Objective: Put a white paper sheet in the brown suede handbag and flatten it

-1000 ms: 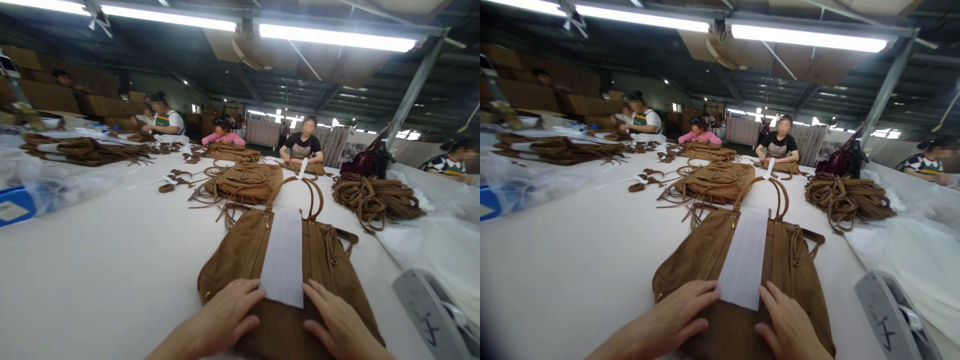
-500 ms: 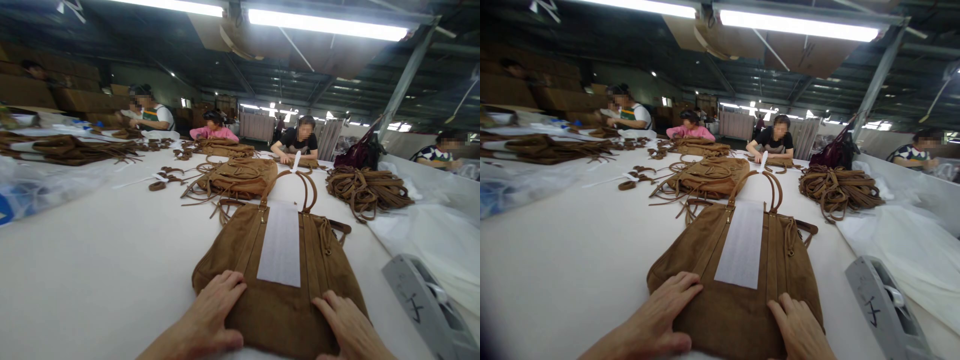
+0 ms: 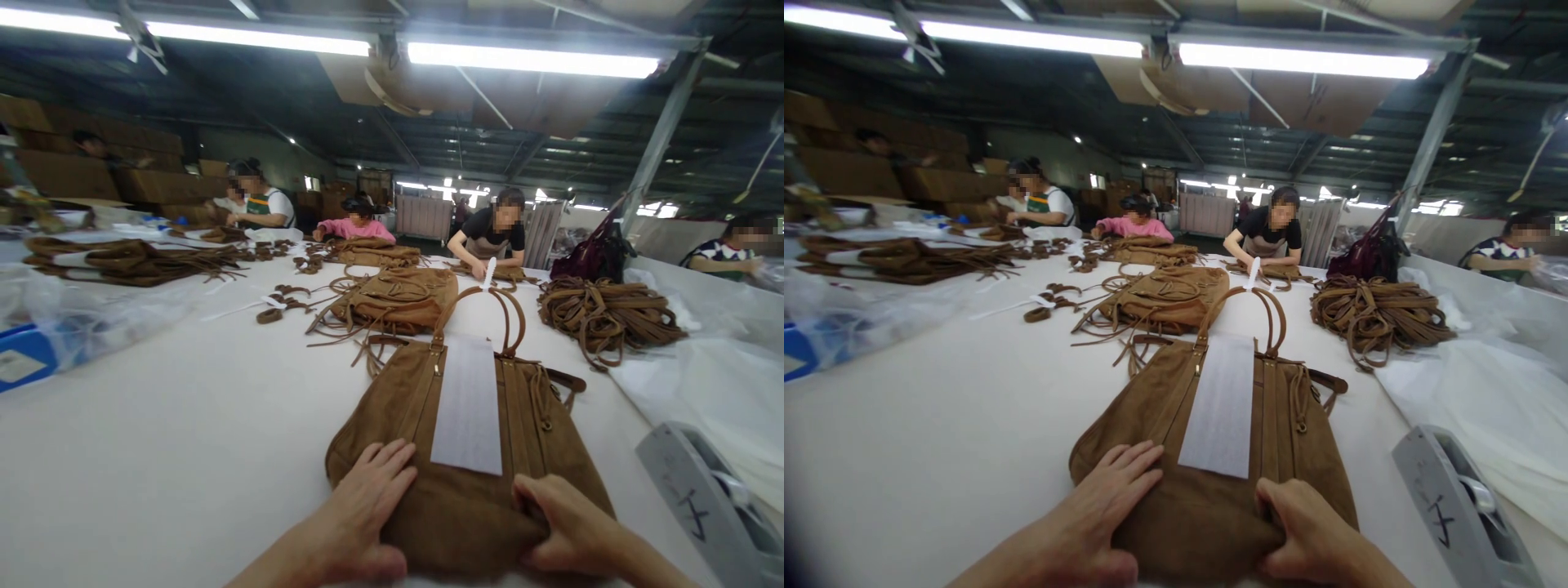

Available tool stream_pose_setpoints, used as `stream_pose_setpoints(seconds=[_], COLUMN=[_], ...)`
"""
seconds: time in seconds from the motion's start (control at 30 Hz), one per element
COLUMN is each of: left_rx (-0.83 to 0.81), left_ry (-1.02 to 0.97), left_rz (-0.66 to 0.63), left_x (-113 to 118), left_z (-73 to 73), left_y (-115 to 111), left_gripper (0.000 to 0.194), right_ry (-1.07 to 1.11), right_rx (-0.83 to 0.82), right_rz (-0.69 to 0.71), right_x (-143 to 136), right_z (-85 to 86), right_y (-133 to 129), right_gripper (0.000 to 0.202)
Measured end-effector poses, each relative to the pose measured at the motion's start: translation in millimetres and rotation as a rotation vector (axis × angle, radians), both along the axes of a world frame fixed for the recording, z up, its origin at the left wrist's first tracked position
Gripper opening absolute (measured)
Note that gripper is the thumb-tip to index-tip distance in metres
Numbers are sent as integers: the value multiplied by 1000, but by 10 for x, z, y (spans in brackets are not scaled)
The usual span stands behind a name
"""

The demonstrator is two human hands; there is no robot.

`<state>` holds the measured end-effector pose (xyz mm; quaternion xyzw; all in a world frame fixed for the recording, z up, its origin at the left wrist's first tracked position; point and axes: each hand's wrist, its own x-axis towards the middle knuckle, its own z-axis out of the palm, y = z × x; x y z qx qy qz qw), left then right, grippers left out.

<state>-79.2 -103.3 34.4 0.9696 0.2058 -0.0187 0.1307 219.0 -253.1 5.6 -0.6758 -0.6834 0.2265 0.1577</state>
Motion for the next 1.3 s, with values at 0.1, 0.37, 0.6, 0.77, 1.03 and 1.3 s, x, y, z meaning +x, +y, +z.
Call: stream_pose_setpoints(seconds=[0.1, 0.37, 0.6, 0.77, 1.03, 1.3], left_rx=[-22, -163, -98, -196, -95, 58], left_ry=[-8, -137, -16, 138, 78, -231], left_rz=[-12, 116, 108, 54, 313, 305], left_x=[119, 344, 526, 639, 565, 508], left_z=[75, 76, 190, 261, -6, -312], left_y=[-75, -199, 32, 189, -276, -276], left_gripper=[96, 71, 45, 56, 55, 21], right_ry=[143, 380, 646, 582, 688, 497], right_rx=[-65, -132, -307, -370, -304, -276], right_rz=[-4, 13, 87, 84, 62, 43], right_x=[94, 272, 416, 487, 469, 406], right_z=[22, -35, -65, -123, -93, -19], right_y=[72, 176, 346, 445, 362, 296], right_gripper=[39, 47, 45, 48, 37, 33])
